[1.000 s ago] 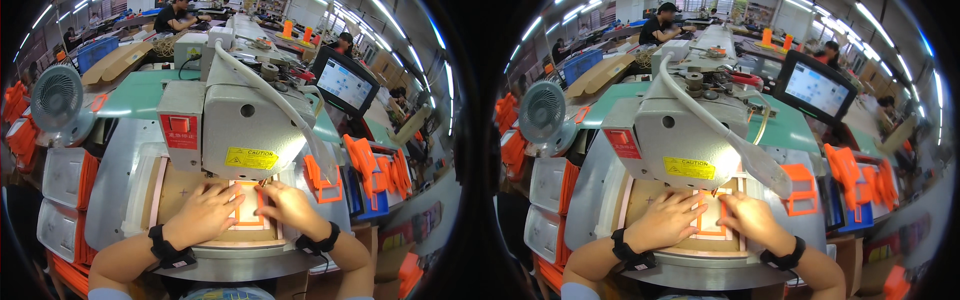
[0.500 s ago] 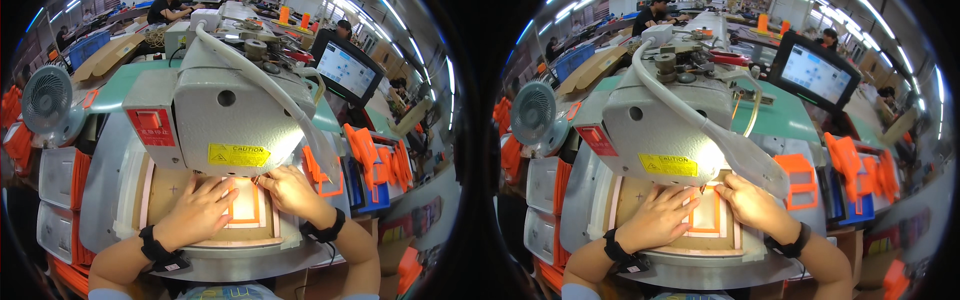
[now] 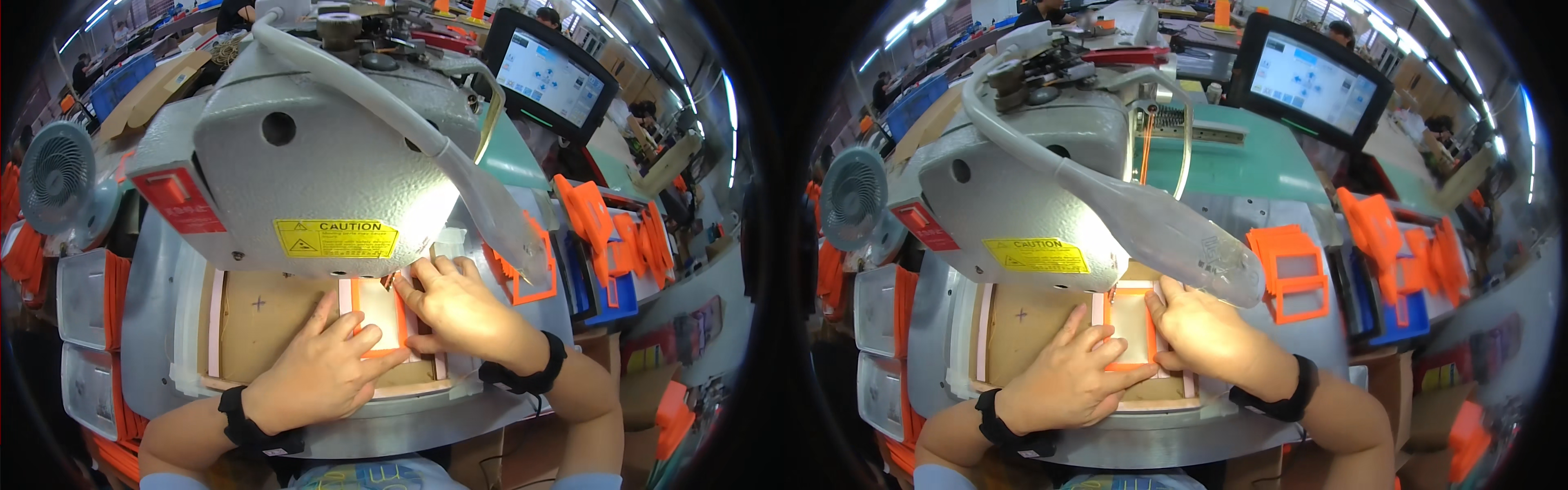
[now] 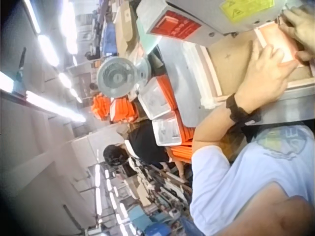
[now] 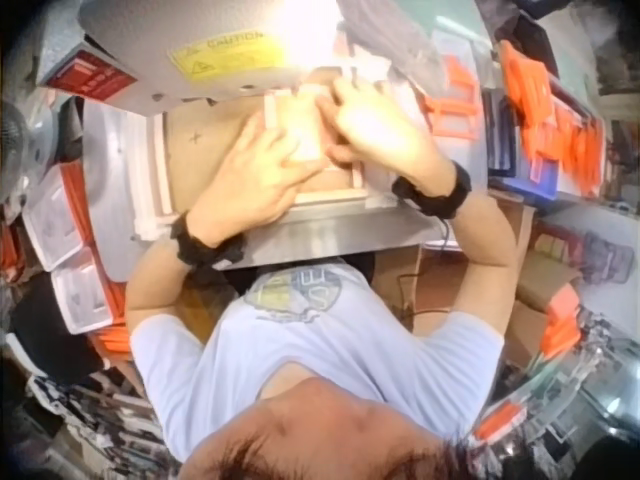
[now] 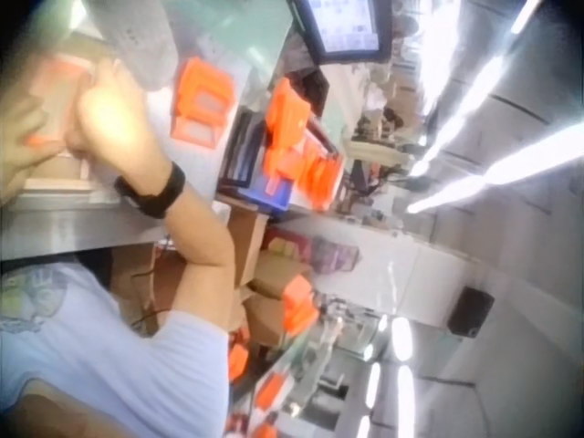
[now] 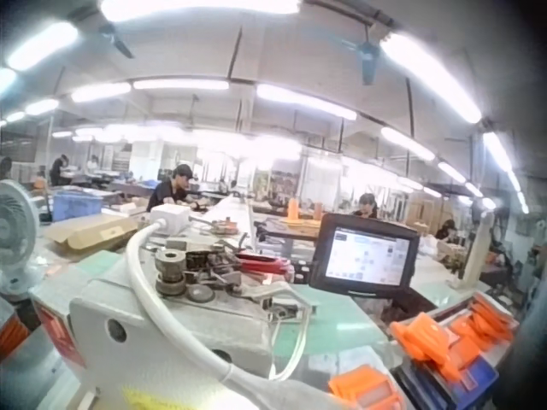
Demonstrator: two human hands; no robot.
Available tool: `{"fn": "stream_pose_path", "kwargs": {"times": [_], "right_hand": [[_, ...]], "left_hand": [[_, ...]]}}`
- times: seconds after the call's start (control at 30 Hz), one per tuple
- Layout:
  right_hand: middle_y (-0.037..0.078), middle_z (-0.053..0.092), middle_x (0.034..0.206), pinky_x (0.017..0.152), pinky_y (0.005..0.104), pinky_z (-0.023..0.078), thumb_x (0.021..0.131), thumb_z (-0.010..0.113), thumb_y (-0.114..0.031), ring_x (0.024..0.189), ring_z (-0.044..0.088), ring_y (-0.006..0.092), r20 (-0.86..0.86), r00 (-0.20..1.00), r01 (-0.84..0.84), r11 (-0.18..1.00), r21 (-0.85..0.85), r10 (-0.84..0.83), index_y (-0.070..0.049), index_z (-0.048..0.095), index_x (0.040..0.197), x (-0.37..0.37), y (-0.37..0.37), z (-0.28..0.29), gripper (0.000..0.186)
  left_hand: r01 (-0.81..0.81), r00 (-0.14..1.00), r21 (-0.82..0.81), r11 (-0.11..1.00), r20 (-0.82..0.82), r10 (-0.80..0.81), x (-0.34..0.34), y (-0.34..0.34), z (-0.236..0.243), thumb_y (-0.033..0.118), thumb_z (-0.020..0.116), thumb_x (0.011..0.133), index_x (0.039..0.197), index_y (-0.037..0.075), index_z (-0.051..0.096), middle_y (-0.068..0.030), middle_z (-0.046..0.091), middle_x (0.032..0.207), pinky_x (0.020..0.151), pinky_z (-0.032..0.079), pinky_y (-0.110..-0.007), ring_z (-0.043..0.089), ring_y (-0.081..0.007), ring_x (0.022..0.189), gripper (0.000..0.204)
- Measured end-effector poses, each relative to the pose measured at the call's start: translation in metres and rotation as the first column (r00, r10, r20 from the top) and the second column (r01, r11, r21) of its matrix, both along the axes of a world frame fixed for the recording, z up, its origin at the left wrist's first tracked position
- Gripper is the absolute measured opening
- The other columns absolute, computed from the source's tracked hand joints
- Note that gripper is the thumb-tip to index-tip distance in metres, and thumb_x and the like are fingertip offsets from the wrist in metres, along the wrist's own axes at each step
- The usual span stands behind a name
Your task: Operating an industrial sewing machine to assemble orange leather pouches and components.
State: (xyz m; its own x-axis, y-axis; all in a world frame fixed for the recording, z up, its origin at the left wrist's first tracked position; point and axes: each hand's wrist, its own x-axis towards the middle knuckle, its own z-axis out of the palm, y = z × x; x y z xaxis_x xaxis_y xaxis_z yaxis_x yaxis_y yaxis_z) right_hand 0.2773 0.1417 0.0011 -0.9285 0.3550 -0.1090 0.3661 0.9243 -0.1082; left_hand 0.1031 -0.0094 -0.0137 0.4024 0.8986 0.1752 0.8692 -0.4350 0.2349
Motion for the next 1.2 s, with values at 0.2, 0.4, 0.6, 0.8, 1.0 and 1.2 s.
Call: {"fn": "stream_pose_path", "kwargs": {"times": [0.2, 0.4, 0.6, 0.8, 1.0, 1.2], "right_hand": [[0.016, 0.054, 0.115, 0.096, 0.0494, 0.040, 0.074, 0.078, -0.036, 0.107, 0.053, 0.0350, -0.077, 0.997, 0.022, 1.000, -0.014, -0.023, 0.001, 0.059, 0.129, 0.001, -0.003, -0.005, 0.069], [0.021, 0.057, 0.125, 0.099, 0.0596, 0.038, 0.081, 0.073, -0.032, 0.107, 0.055, 0.0381, -0.197, 0.980, -0.048, 0.992, -0.119, 0.024, -0.012, 0.069, 0.121, 0.017, 0.001, -0.006, 0.044], [0.023, 0.050, 0.136, 0.098, 0.0747, 0.030, 0.086, 0.070, -0.028, 0.122, 0.049, 0.0389, -0.062, 0.997, 0.046, 0.999, -0.015, -0.047, -0.013, 0.068, 0.123, 0.011, -0.015, -0.009, 0.040], [0.020, 0.041, 0.147, 0.112, 0.0486, 0.031, 0.086, 0.069, -0.018, 0.135, 0.039, 0.0388, -0.408, 0.896, 0.037, 0.945, -0.324, -0.174, -0.011, 0.062, 0.132, 0.063, -0.005, -0.005, 0.047], [0.011, 0.060, 0.120, 0.091, 0.0346, 0.048, 0.085, 0.066, -0.003, 0.106, 0.060, 0.0230, -0.546, 0.391, 0.560, 0.662, -0.497, -0.741, -0.004, 0.065, 0.120, 0.239, -0.026, -0.021, 0.035], [0.019, 0.065, 0.098, 0.088, 0.0448, 0.053, 0.071, 0.073, -0.014, 0.097, 0.065, 0.0360, -0.059, 0.170, 0.968, 0.156, 0.196, -0.984, -0.009, 0.073, 0.105, 0.448, -0.103, -0.171, 0.034]], "left_hand": [[-0.042, 0.997, 0.032, 0.999, -0.059, 0.043, 0.008, -0.003, -0.003, 0.025, 0.070, 0.076, 0.127, 0.022, 0.064, -0.0117, 0.054, 0.110, 0.106, 0.034, -0.065, 0.051, -0.0317, 0.117, 0.051], [0.006, 0.997, -0.047, 0.999, 0.073, -0.003, -0.018, -0.015, -0.002, 0.023, 0.067, 0.083, 0.124, 0.010, 0.064, -0.0163, 0.058, 0.127, 0.108, 0.033, -0.062, 0.054, -0.0331, 0.122, 0.043], [-0.047, 0.991, -0.062, 0.997, -0.129, 0.039, -0.008, -0.017, 0.010, 0.018, 0.063, 0.086, 0.113, 0.004, 0.069, -0.0135, 0.061, 0.131, 0.108, 0.033, -0.061, 0.053, -0.0284, 0.127, 0.031], [-0.029, 0.896, -0.184, 0.982, 0.430, 0.107, -0.033, -0.006, -0.006, 0.000, 0.054, 0.081, 0.114, -0.002, 0.067, -0.0169, 0.063, 0.127, 0.108, 0.039, -0.048, 0.056, -0.0320, 0.124, 0.036], [-0.042, 0.921, -0.072, 0.997, 0.384, 0.067, -0.029, -0.011, -0.001, -0.007, 0.048, 0.078, 0.109, -0.004, 0.068, -0.0216, 0.066, 0.118, 0.100, 0.047, -0.040, 0.062, -0.0387, 0.112, 0.037], [-0.043, 0.944, -0.051, 0.998, 0.326, 0.057, -0.017, -0.005, -0.002, -0.005, 0.054, 0.081, 0.105, -0.004, 0.068, -0.0223, 0.066, 0.114, 0.095, 0.049, -0.040, 0.064, -0.0364, 0.109, 0.028]]}}
